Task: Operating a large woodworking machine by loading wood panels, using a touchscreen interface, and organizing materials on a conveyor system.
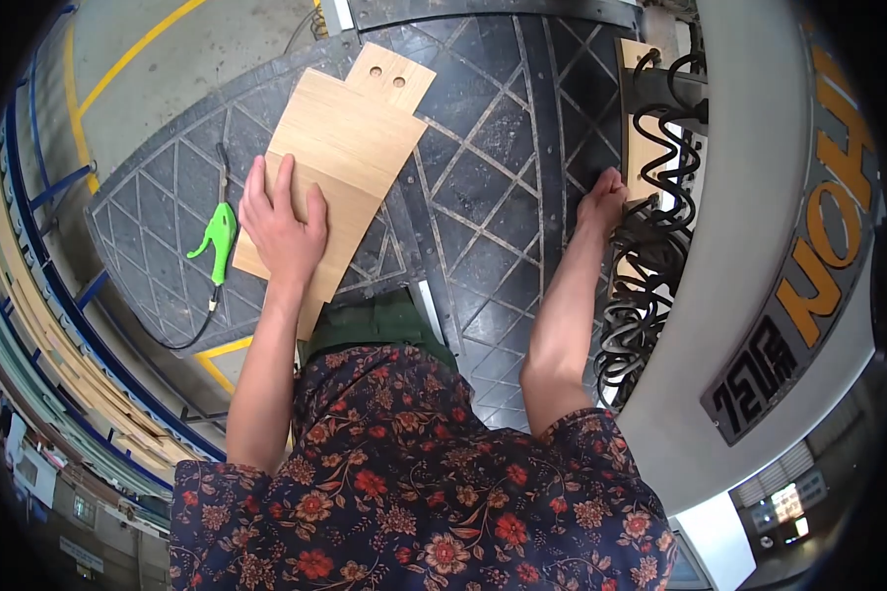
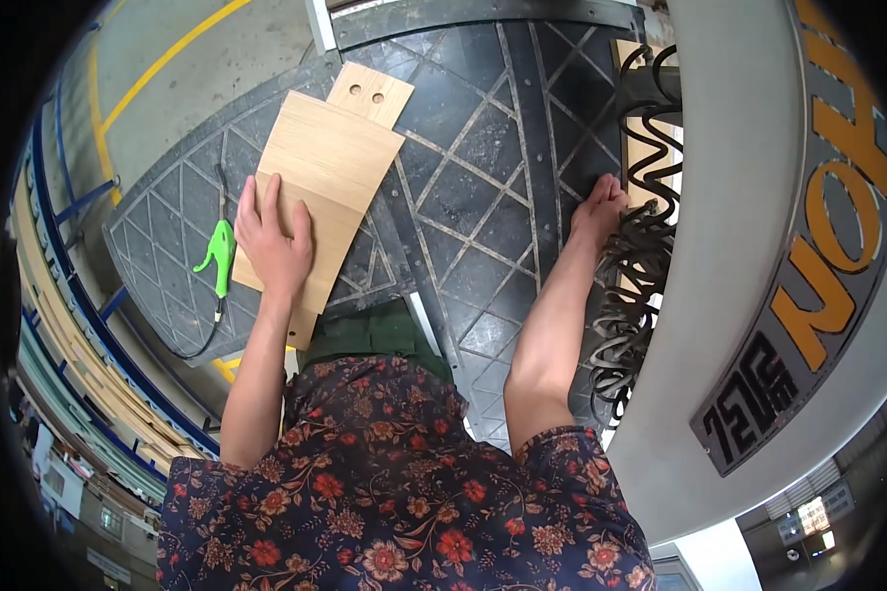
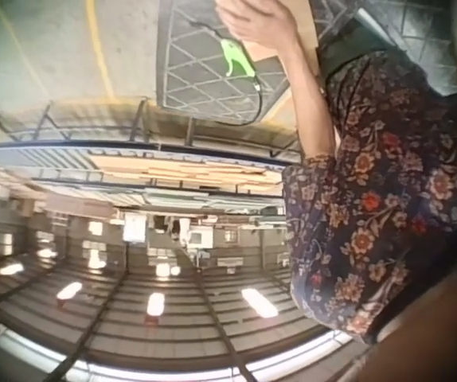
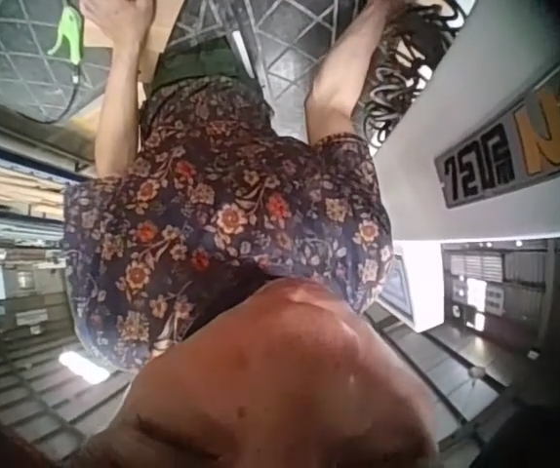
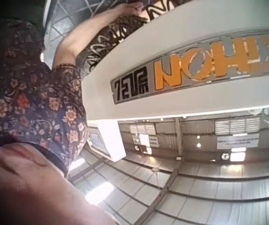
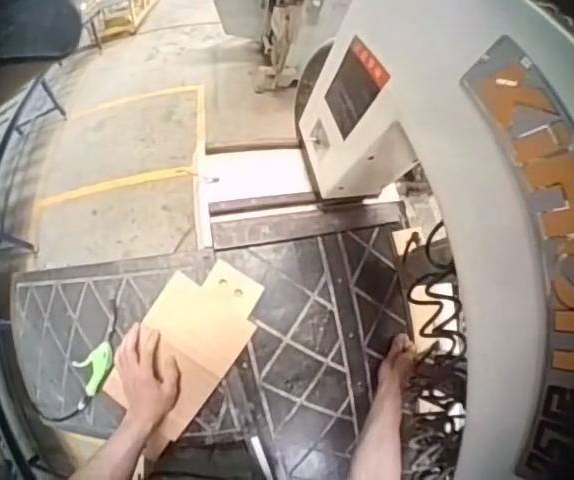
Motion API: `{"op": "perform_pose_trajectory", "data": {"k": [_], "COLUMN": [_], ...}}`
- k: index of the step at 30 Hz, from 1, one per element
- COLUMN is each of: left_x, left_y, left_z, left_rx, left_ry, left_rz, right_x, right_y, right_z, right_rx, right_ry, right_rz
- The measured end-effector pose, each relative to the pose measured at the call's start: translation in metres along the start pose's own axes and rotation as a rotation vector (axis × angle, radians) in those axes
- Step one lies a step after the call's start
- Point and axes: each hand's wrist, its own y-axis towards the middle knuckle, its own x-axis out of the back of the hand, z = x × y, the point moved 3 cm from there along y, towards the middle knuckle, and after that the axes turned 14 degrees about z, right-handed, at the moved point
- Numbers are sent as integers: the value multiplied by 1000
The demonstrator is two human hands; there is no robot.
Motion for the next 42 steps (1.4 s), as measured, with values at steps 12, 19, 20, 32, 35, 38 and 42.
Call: {"op": "perform_pose_trajectory", "data": {"k": [12,19,20,32,35,38,42], "left_x": [-12,-53,-59,-36,-28,-21,-25], "left_y": [-4,-15,-7,132,105,93,78], "left_z": [-10,-16,-17,-32,-13,-20,-17], "left_rx": [-28,-78,-30,-257,-110,-200,-412], "left_ry": [-7,-53,-68,217,252,244,155], "left_rz": [-19,48,111,-140,-8,-51,-189], "right_x": [15,81,96,420,450,437,423], "right_y": [-10,-132,-158,-432,-456,-426,-413], "right_z": [3,-8,-5,157,260,306,312], "right_rx": [-47,-529,-484,358,630,660,690], "right_ry": [49,-31,-363,-485,-422,-522,-578], "right_rz": [338,485,601,-1208,-1179,-1048,-1337]}}
